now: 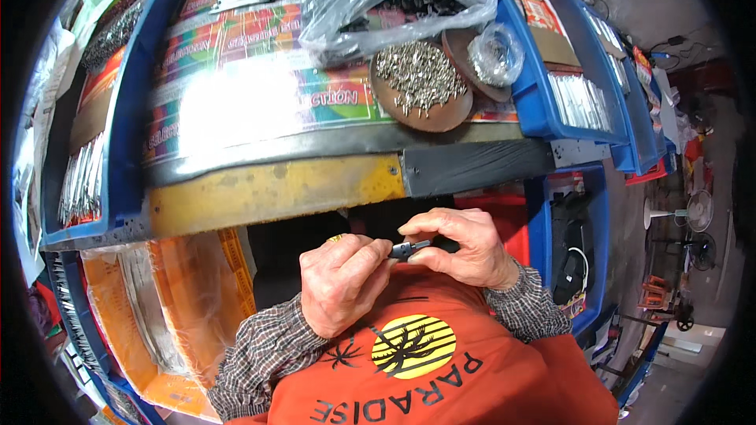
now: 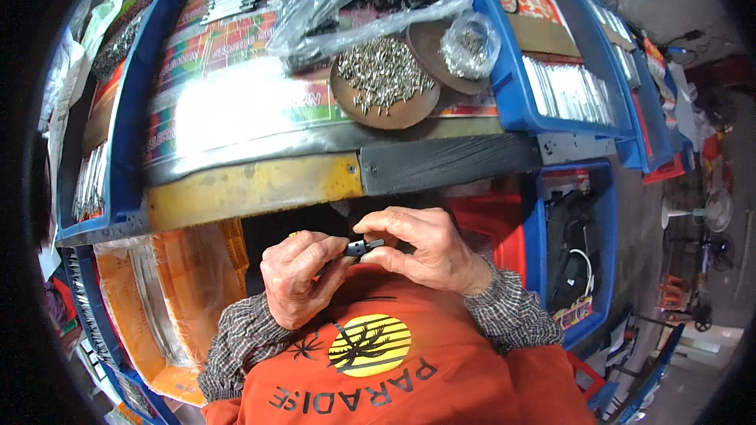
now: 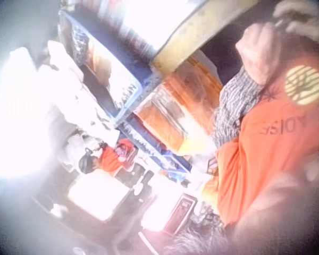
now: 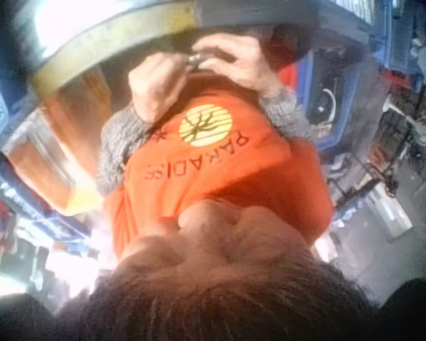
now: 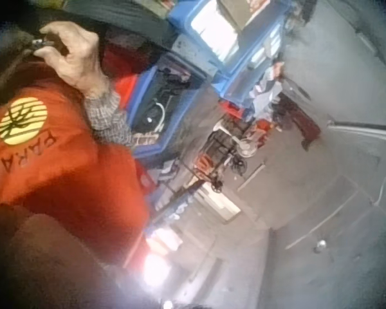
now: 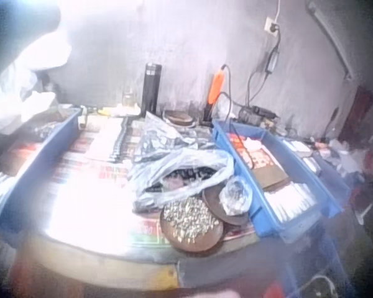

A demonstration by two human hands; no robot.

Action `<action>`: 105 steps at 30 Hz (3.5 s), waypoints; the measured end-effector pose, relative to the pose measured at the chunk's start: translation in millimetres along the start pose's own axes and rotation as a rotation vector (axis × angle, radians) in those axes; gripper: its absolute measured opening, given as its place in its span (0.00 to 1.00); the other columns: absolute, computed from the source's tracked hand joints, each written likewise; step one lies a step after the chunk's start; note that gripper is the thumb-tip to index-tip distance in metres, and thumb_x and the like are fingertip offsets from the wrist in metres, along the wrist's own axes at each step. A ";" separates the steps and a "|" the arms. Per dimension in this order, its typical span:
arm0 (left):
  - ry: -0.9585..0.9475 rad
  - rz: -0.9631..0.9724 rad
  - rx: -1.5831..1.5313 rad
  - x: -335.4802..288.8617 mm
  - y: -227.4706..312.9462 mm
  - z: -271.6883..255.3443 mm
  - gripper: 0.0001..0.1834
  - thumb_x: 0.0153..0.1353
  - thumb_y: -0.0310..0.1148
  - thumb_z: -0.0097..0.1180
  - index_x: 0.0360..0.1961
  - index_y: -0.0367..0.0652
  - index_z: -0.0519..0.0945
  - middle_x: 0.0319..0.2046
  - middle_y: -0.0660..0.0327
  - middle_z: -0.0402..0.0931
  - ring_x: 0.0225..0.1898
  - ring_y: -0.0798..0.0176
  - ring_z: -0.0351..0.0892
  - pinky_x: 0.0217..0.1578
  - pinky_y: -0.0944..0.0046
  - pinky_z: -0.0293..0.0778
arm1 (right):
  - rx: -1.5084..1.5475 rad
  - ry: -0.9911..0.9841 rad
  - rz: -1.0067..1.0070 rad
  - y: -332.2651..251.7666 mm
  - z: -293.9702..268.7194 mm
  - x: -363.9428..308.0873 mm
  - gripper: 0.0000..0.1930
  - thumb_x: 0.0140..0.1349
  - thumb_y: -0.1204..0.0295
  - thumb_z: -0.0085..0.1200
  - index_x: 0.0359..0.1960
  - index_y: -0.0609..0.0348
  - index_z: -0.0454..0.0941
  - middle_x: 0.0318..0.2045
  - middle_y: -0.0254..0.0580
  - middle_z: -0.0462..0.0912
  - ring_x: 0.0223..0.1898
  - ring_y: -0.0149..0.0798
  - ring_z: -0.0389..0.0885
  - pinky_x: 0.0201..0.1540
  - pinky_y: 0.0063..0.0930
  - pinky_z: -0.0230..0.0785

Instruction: The person assembles small components by picking metal strips and plastic parts from trays and fitting them together by hand.

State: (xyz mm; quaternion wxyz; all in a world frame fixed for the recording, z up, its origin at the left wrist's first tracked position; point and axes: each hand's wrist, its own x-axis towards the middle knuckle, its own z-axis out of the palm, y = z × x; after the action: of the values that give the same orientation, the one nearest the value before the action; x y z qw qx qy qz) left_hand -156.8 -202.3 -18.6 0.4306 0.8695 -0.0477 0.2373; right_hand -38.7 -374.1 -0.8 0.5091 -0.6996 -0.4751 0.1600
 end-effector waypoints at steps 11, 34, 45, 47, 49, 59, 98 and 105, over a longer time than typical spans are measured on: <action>0.072 -0.041 0.044 17.9 0.6 -16.7 0.13 0.44 0.18 0.66 0.33 0.39 0.80 0.24 0.58 0.77 0.22 0.61 0.76 0.22 0.65 0.71 | -0.778 0.341 -0.143 9.4 -34.1 55.0 0.14 0.46 0.77 0.65 0.37 0.62 0.80 0.34 0.42 0.79 0.38 0.45 0.76 0.41 0.36 0.70; 0.041 -0.133 0.060 19.9 3.0 -20.4 0.12 0.44 0.19 0.67 0.31 0.38 0.78 0.23 0.58 0.75 0.23 0.57 0.76 0.23 0.62 0.71 | -0.591 0.410 -0.146 24.6 -34.7 59.2 0.07 0.46 0.83 0.62 0.28 0.61 0.80 0.29 0.38 0.78 0.37 0.39 0.75 0.42 0.31 0.67; 0.047 -0.125 0.078 15.2 11.9 -16.2 0.10 0.46 0.20 0.66 0.31 0.38 0.80 0.21 0.59 0.73 0.18 0.63 0.71 0.20 0.65 0.67 | -0.198 0.190 -0.182 -9.6 0.6 33.7 0.07 0.47 0.79 0.64 0.29 0.60 0.80 0.28 0.39 0.79 0.32 0.42 0.76 0.37 0.34 0.69; 0.037 -0.116 0.085 14.5 13.9 -16.1 0.11 0.45 0.20 0.66 0.32 0.39 0.79 0.22 0.59 0.74 0.20 0.60 0.73 0.20 0.63 0.69 | -0.200 0.184 -0.176 -11.1 3.3 31.2 0.07 0.47 0.79 0.64 0.29 0.60 0.80 0.29 0.39 0.78 0.32 0.42 0.76 0.36 0.34 0.69; 0.028 -0.108 0.093 13.4 14.5 -15.8 0.12 0.45 0.21 0.67 0.32 0.39 0.78 0.23 0.59 0.74 0.22 0.57 0.75 0.21 0.62 0.71 | -0.185 0.170 -0.176 -12.3 4.8 29.7 0.07 0.48 0.79 0.64 0.30 0.60 0.80 0.29 0.39 0.78 0.32 0.42 0.76 0.36 0.33 0.69; 0.069 0.009 0.191 8.8 11.5 -11.5 0.13 0.44 0.23 0.66 0.33 0.39 0.78 0.24 0.60 0.74 0.22 0.58 0.77 0.22 0.62 0.73 | -0.275 0.157 -0.211 -14.6 11.7 25.6 0.10 0.45 0.81 0.64 0.31 0.61 0.79 0.30 0.42 0.77 0.32 0.44 0.77 0.33 0.35 0.71; 0.073 -0.009 0.224 16.2 -2.5 -15.4 0.14 0.42 0.20 0.65 0.33 0.39 0.78 0.24 0.58 0.75 0.23 0.56 0.76 0.23 0.61 0.72 | -0.917 0.352 -0.151 19.5 -20.1 66.1 0.17 0.44 0.73 0.66 0.38 0.59 0.79 0.36 0.40 0.76 0.41 0.45 0.72 0.42 0.39 0.64; 0.049 -0.054 0.198 14.8 -2.4 -16.0 0.14 0.43 0.18 0.65 0.33 0.38 0.78 0.24 0.57 0.75 0.24 0.55 0.77 0.24 0.60 0.72 | -0.744 0.369 -0.116 19.8 -21.3 70.9 0.11 0.44 0.76 0.65 0.31 0.56 0.79 0.30 0.38 0.76 0.38 0.45 0.72 0.42 0.38 0.63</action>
State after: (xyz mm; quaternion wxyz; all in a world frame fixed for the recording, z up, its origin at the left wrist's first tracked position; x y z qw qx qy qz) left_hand -149.1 -186.7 -5.3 0.3499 0.9026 0.0101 0.2504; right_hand 21.5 -327.9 9.6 0.3066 -0.8247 -0.4400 -0.1794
